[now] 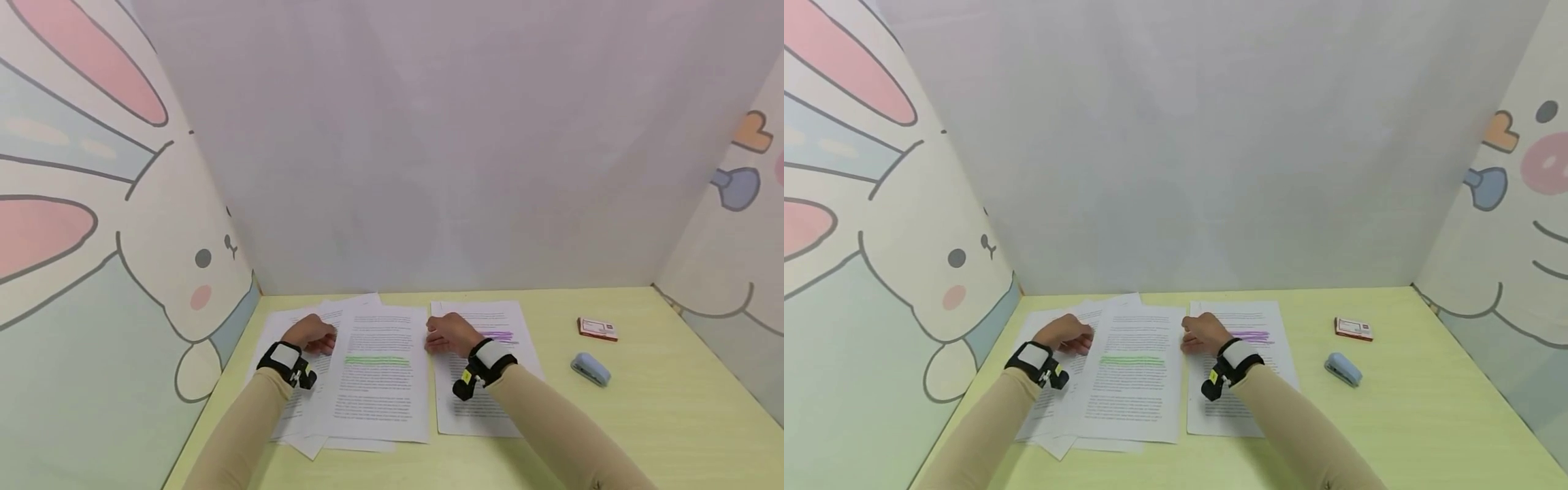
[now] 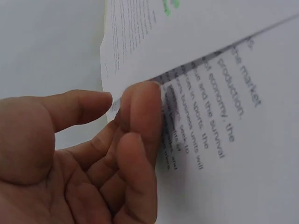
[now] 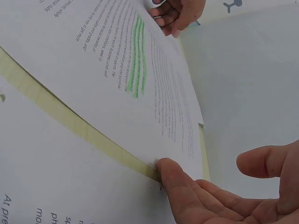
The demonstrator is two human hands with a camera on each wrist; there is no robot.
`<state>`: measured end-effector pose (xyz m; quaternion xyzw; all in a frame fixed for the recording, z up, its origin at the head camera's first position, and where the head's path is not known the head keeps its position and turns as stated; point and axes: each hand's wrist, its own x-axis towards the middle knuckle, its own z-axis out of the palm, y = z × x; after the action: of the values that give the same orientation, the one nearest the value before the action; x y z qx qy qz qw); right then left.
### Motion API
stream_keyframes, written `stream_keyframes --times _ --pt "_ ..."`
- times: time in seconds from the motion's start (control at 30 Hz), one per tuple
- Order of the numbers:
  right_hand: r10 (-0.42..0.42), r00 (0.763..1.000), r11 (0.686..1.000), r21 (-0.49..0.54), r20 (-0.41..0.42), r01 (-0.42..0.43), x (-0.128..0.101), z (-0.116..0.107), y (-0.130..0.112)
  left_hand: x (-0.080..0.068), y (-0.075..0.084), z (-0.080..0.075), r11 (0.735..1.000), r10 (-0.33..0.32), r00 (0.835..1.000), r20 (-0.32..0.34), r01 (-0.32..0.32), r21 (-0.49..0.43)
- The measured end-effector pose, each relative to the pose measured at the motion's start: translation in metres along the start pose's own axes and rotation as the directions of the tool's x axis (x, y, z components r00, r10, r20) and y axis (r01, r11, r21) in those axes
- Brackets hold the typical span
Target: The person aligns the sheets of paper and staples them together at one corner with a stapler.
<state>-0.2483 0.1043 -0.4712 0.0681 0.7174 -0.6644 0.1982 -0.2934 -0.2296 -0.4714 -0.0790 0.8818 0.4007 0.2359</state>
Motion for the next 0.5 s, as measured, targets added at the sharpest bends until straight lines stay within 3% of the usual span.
stream_keyframes --times 0.27,0.5 --pt "0.001 1.0 1.0 -0.011 -0.008 -0.001 0.0009 0.0024 0.0015 0.0023 -0.0059 0.0019 0.996 0.082 0.993 0.086 -0.08 -0.03" --pt "-0.056 0.997 0.996 -0.066 -0.054 0.053 0.0028 0.0031 0.0031 0.0011 -0.0094 -0.0028 0.99 0.134 0.987 0.094 -0.129 -0.056"
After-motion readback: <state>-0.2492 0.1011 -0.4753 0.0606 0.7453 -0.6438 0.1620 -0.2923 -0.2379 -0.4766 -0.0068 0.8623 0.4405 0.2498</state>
